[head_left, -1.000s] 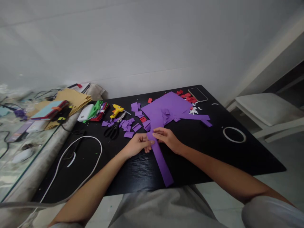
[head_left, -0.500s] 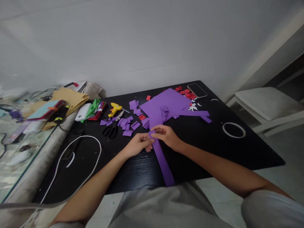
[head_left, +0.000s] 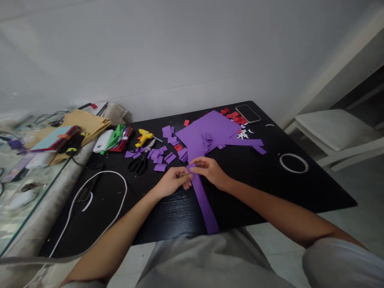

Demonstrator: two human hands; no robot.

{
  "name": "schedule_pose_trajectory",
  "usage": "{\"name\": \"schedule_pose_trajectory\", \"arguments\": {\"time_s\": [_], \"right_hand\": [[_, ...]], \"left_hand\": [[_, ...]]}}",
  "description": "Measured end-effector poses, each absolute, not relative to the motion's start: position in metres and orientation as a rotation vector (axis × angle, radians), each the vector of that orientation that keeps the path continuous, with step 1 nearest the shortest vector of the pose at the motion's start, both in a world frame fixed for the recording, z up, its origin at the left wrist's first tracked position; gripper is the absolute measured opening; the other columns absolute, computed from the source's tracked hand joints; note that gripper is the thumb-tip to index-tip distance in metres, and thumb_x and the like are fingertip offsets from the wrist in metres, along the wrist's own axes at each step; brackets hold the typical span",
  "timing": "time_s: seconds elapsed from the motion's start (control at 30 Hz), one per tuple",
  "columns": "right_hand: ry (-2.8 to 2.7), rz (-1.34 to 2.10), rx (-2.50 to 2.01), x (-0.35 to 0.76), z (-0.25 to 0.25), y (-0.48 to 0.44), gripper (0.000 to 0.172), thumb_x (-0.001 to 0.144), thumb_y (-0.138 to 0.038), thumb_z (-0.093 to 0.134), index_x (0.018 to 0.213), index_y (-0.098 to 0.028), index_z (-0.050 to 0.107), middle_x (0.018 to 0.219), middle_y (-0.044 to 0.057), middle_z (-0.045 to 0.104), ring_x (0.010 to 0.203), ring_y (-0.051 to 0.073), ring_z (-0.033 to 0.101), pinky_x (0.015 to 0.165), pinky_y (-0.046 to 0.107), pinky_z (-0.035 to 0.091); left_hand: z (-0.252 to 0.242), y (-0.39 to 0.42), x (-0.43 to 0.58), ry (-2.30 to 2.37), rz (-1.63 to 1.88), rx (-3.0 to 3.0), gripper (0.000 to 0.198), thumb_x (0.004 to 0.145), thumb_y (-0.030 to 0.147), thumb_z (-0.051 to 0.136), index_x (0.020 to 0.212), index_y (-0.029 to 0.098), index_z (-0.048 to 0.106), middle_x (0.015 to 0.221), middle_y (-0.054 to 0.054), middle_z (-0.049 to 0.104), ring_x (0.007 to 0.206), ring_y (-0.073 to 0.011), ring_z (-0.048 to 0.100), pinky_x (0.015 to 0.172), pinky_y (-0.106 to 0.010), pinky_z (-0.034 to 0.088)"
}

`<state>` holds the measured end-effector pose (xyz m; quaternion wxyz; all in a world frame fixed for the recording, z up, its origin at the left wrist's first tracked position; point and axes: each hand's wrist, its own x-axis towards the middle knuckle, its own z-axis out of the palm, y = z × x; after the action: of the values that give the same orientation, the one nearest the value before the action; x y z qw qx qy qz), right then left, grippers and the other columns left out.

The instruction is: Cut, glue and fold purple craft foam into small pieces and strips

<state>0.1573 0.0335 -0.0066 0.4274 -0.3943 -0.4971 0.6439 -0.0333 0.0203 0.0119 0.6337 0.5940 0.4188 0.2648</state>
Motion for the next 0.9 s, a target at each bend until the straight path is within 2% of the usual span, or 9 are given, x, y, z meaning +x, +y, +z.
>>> {"name": "schedule_pose_trajectory", "arguments": {"time_s": [0.37, 0.6, 0.7, 0.9], "right_hand": [[-1.192, 1.659, -0.941, 0.157, -0.002, 0.033, 0.029, 0.069, -0.034, 0.084, 0.089, -0.019, 0.070, 0.078, 0.000, 0.070, 0.074, 0.016, 0.064, 0.074, 0.030, 0.049], [-1.088, 1.772, -0.898, 0.160, -0.004, 0.036, 0.034, 0.068, -0.032, 0.086, 0.095, -0.019, 0.070, 0.084, 0.000, 0.074, 0.075, 0.014, 0.066, 0.070, 0.026, 0.048], [-1.093, 1.782, -0.904, 0.160, -0.006, 0.037, 0.033, 0.068, -0.032, 0.086, 0.095, -0.019, 0.071, 0.085, 0.000, 0.074, 0.074, 0.014, 0.067, 0.072, 0.027, 0.048], [-1.082, 1.811, -0.892, 0.160, -0.007, 0.037, 0.030, 0.067, -0.030, 0.087, 0.091, -0.019, 0.072, 0.084, 0.000, 0.075, 0.076, 0.014, 0.067, 0.075, 0.027, 0.049]], "left_hand": [[0.012, 0.018, -0.034, 0.969, 0.661, 1.468, 0.038, 0.085, 0.049, 0.071, 0.079, 0.013, 0.064, 0.069, -0.003, 0.068, 0.059, -0.0109, 0.062, 0.061, -0.023, 0.051], [0.012, 0.025, -0.045, 1.067, 0.943, 1.657, 0.032, 0.087, 0.040, 0.073, 0.108, 0.016, 0.068, 0.083, -0.003, 0.070, 0.073, -0.0133, 0.066, 0.071, -0.025, 0.054], [0.013, 0.024, -0.046, 1.120, 0.937, 1.776, 0.028, 0.088, 0.039, 0.071, 0.106, 0.018, 0.073, 0.089, -0.004, 0.073, 0.074, -0.0135, 0.066, 0.071, -0.024, 0.054], [0.014, 0.022, -0.045, 1.138, 0.958, 1.798, 0.026, 0.087, 0.040, 0.072, 0.102, 0.019, 0.075, 0.084, -0.003, 0.073, 0.071, -0.0146, 0.067, 0.069, -0.025, 0.054]]}}
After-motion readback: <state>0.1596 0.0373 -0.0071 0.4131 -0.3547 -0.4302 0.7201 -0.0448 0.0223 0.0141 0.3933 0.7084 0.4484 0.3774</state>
